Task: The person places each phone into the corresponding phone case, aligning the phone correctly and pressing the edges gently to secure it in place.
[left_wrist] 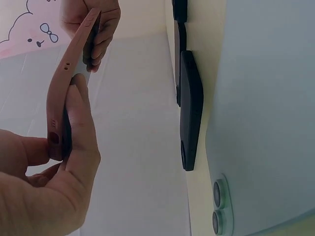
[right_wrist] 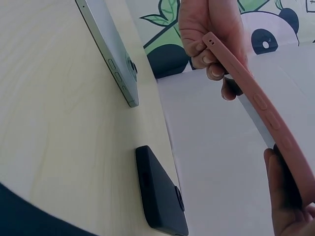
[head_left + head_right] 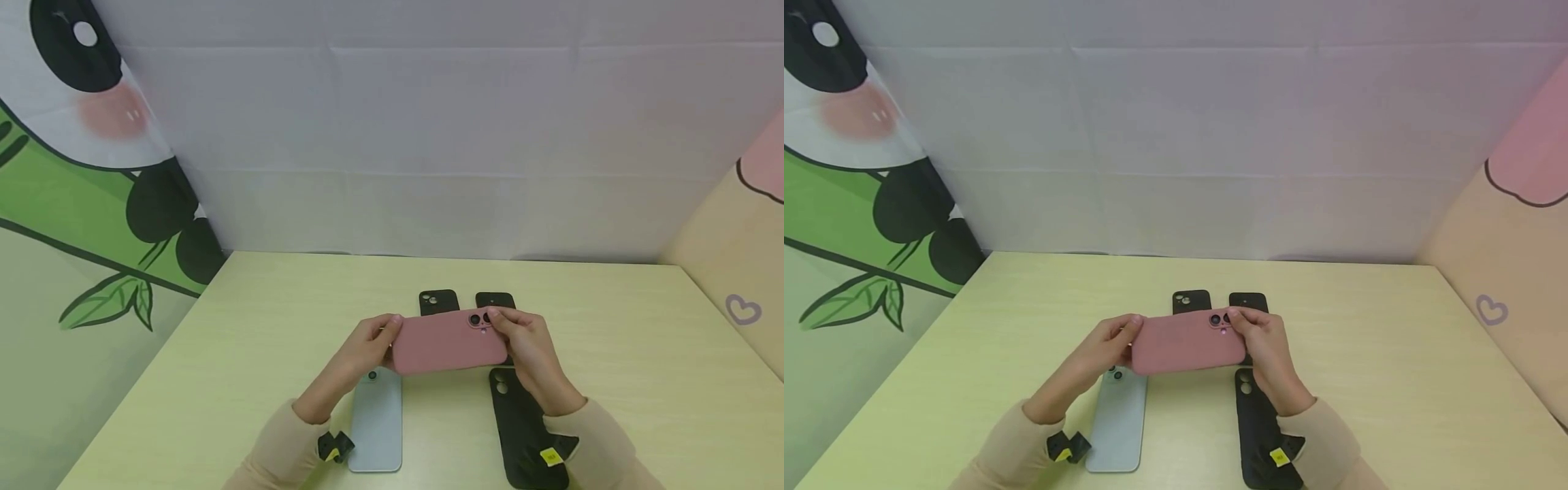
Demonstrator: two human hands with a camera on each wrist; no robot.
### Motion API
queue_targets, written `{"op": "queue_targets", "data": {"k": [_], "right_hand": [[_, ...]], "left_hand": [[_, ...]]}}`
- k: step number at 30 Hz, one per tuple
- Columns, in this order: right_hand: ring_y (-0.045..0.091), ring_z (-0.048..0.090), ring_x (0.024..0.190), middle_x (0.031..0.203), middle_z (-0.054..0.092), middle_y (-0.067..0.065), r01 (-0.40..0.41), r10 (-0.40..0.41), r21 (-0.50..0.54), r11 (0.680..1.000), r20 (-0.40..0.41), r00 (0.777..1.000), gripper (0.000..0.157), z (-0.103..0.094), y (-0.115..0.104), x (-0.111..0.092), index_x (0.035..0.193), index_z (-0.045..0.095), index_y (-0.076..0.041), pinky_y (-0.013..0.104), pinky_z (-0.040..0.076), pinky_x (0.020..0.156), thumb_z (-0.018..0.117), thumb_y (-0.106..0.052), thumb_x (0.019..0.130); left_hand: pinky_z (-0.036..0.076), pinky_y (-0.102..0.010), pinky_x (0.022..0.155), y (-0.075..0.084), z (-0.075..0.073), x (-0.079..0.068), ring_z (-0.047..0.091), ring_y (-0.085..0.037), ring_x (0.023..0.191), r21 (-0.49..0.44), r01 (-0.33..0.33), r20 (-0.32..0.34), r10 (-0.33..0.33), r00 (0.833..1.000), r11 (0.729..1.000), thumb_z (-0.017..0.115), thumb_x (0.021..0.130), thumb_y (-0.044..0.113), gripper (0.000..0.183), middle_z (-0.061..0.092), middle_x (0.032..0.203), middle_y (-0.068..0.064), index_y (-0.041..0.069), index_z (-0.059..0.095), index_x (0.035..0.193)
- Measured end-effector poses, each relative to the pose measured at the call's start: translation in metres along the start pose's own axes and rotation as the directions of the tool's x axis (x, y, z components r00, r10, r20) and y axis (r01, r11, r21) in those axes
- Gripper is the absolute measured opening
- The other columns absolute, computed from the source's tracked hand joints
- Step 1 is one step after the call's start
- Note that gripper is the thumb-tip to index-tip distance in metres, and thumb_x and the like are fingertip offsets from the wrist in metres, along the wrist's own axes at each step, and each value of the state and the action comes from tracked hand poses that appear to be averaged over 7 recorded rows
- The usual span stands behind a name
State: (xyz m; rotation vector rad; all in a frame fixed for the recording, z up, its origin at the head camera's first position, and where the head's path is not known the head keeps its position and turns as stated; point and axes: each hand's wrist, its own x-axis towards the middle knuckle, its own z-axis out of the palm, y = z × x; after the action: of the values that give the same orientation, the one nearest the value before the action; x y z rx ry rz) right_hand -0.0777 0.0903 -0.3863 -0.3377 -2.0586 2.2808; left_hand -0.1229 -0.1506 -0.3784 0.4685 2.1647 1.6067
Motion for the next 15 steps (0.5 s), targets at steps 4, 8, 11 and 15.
{"op": "queue_targets", "data": {"k": [4,8,11,15], "right_hand": [[0.003,0.062,0.076,0.085,0.066,-0.009,-0.004,0.004,0.015,1.0,-0.005,1.0,0.039,-0.0003,0.0,0.0,0.124,0.052,0.007,0.02,0.052,0.066,0.053,-0.017,0.093],[0.003,0.062,0.075,0.081,0.067,-0.01,-0.015,0.016,0.031,0.999,-0.013,1.0,0.041,-0.0009,-0.0001,0.0,0.124,0.051,0.008,0.02,0.051,0.065,0.055,-0.018,0.092],[0.004,0.062,0.074,0.079,0.067,-0.01,-0.021,0.022,0.038,0.999,-0.018,1.0,0.042,-0.0013,-0.0002,-0.0001,0.123,0.051,0.009,0.02,0.051,0.065,0.056,-0.019,0.091],[0.004,0.062,0.072,0.077,0.067,-0.009,-0.026,0.026,0.033,0.999,-0.016,1.0,0.041,-0.002,-0.0007,-0.0004,0.123,0.051,0.01,0.019,0.05,0.065,0.055,-0.017,0.092]], "left_hand": [[0.054,-0.031,0.062,0.0011,0.0014,-0.0004,0.061,-0.014,0.066,0.013,-0.001,-0.016,0.001,1.0,1.0,0.04,0.098,0.03,0.037,0.063,0.091,-0.015,0.0,0.056,0.116],[0.054,-0.031,0.062,0.0014,0.0018,-0.0015,0.062,-0.014,0.065,0.017,-0.014,-0.029,0.014,0.999,1.0,0.042,0.098,0.032,0.04,0.063,0.091,-0.015,0.001,0.056,0.118],[0.055,-0.031,0.061,0.0001,0.0013,-0.0016,0.063,-0.015,0.064,0.024,-0.028,-0.043,0.029,0.999,0.999,0.044,0.096,0.034,0.042,0.062,0.092,-0.015,0.0,0.055,0.119],[0.055,-0.031,0.06,-0.0019,0.0007,-0.0004,0.065,-0.016,0.064,0.022,-0.036,-0.078,0.037,0.996,0.999,0.048,0.095,0.034,0.041,0.062,0.095,-0.015,0.0,0.057,0.117]]}}
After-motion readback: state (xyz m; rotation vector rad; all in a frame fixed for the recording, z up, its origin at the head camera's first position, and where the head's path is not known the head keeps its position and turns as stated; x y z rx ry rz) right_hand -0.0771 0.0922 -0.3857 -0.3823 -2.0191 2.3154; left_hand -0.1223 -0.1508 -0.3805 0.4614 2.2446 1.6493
